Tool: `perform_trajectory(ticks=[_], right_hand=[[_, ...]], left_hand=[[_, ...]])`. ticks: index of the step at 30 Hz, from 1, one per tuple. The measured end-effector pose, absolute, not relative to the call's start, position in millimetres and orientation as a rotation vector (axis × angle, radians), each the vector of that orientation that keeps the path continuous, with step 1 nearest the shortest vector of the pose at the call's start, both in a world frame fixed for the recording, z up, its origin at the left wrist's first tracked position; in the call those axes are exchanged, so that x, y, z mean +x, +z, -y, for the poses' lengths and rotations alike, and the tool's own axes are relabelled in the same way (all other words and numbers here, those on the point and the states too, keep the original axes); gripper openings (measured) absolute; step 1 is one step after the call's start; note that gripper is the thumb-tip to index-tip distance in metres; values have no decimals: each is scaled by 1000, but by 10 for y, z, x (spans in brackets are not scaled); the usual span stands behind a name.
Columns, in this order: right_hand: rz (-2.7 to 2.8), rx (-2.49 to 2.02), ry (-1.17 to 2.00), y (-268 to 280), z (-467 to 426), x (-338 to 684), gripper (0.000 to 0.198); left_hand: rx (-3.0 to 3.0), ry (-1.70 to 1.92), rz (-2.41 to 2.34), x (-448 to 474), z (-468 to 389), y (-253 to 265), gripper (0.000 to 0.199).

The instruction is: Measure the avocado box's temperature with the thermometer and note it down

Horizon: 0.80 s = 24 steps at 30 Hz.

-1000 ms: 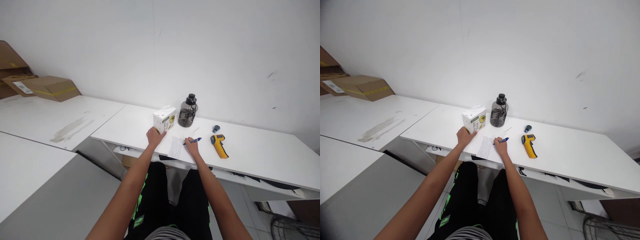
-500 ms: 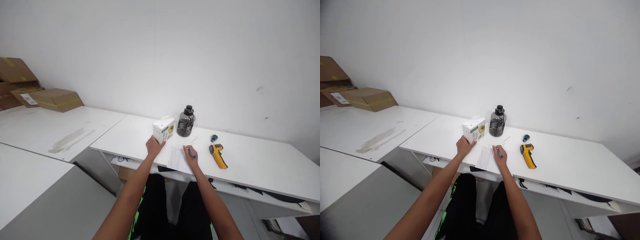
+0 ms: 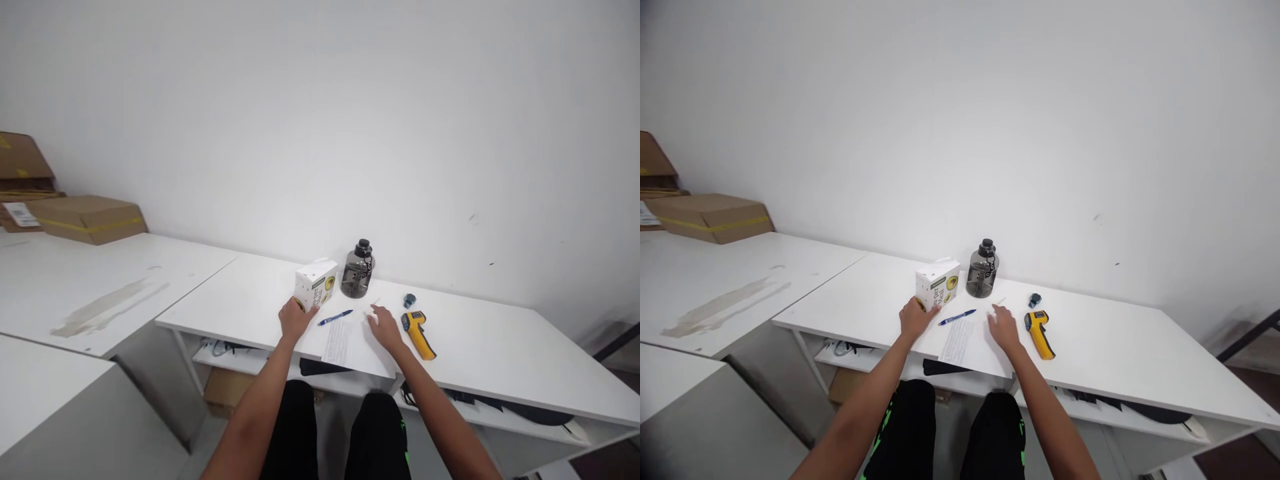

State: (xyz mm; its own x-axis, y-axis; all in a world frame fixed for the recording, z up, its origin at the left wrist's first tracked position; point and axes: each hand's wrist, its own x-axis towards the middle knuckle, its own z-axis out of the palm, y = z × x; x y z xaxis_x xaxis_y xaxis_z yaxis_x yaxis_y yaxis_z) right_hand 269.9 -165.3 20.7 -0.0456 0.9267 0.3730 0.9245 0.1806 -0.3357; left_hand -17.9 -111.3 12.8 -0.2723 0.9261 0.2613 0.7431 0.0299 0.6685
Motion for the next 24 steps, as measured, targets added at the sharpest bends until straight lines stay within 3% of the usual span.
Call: perform_trajectory(ticks=[4, 8, 11, 17, 24], right_hand=[[1851, -2224, -214, 394, 1946, 3314, 34], [1582, -2569, 61, 322, 2099, 3644, 63], [1470, -2513, 156, 201, 2100, 3623, 73], [1266, -2455, 265, 226, 2172, 3502, 69], [1084, -1756, 366, 85, 3081, 3036, 73]], left_hand=[[1651, 1139, -2009, -196, 1126, 167, 52], [1456, 1244, -1989, -222, 1136, 192, 50], [1278, 1367, -1881, -264, 1138, 161, 49], [1192, 1432, -1691, -298, 1211, 107, 45], [1093, 1624, -1530, -347, 1271, 233, 39]])
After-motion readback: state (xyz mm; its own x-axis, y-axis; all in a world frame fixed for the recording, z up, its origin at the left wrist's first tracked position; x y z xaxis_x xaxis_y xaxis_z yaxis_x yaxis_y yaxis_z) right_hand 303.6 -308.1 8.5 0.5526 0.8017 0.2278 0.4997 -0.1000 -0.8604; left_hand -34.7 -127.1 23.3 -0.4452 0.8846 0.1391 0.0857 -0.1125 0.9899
